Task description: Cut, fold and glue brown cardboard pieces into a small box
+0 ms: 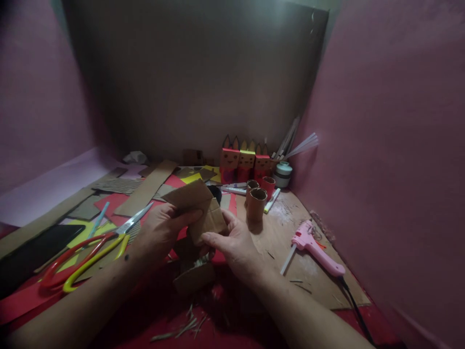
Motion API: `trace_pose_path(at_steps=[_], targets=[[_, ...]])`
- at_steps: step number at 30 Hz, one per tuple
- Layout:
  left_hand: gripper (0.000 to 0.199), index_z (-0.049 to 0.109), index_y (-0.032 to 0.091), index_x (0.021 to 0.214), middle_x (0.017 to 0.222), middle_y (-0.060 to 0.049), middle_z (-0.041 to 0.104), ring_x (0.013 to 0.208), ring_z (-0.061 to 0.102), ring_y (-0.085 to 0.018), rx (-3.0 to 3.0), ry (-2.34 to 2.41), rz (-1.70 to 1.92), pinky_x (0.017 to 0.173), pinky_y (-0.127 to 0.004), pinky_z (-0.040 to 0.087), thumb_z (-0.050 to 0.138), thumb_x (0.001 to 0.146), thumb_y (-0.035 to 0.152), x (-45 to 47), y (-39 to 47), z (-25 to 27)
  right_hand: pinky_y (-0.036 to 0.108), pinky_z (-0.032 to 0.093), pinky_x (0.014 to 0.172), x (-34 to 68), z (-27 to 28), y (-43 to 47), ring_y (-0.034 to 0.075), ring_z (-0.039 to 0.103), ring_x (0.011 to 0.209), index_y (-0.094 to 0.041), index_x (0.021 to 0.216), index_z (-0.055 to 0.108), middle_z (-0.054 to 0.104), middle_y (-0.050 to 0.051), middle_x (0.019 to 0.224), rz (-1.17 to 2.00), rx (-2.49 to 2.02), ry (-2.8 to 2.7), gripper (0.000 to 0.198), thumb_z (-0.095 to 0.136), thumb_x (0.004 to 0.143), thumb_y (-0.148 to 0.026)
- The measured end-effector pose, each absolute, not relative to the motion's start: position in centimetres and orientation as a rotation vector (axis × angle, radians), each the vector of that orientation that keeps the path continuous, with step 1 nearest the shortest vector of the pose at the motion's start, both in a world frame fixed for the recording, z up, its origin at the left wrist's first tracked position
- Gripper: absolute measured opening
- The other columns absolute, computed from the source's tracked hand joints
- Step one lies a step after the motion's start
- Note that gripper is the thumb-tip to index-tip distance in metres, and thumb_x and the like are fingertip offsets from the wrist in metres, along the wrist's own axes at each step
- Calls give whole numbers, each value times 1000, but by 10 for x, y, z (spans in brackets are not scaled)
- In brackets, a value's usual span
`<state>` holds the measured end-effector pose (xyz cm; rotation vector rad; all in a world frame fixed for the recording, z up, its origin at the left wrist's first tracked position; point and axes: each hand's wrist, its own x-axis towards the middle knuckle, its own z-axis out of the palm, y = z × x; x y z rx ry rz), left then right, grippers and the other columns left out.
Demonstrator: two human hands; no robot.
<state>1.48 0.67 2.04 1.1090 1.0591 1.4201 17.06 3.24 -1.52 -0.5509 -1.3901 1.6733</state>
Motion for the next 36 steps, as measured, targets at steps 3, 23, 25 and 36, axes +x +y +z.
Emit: trace_pose_path(at_steps=[3,23,25,36], targets=[[22,73,16,90,77,-5,75,65,67,-21,1139,1024,1422,63,-33,53,75,72,30,11,8,19,27,49,54,171,-14,31,14,64,56,-18,113,58,70,2,76,1697,-527,-1394,48,79,71,-27],[19,76,15,85,78,-2,76,66,64,-17,1153,1092,1519,62,-26,50,78,69,25,13,12,16,26,51,59,161,-18,23,14,66,58,-15,88,62,73,4,68,1753,-667,-1250,36,85,63,-25],[19,76,15,81,74,-1,76,64,63,-17,1153,1094,1508,59,-26,50,80,66,24,16,12,15,24,49,55,160,-19,23,13,63,54,-14,84,63,72,4,64,1728,-664,-1231,30,83,63,-22],[19,74,15,86,81,-4,76,68,65,-18,1124,1012,1499,65,-29,52,78,69,25,14,15,11,24,50,54,161,-19,25,14,66,55,-16,96,60,74,6,70,1744,-608,-1259,34,80,68,-23]])
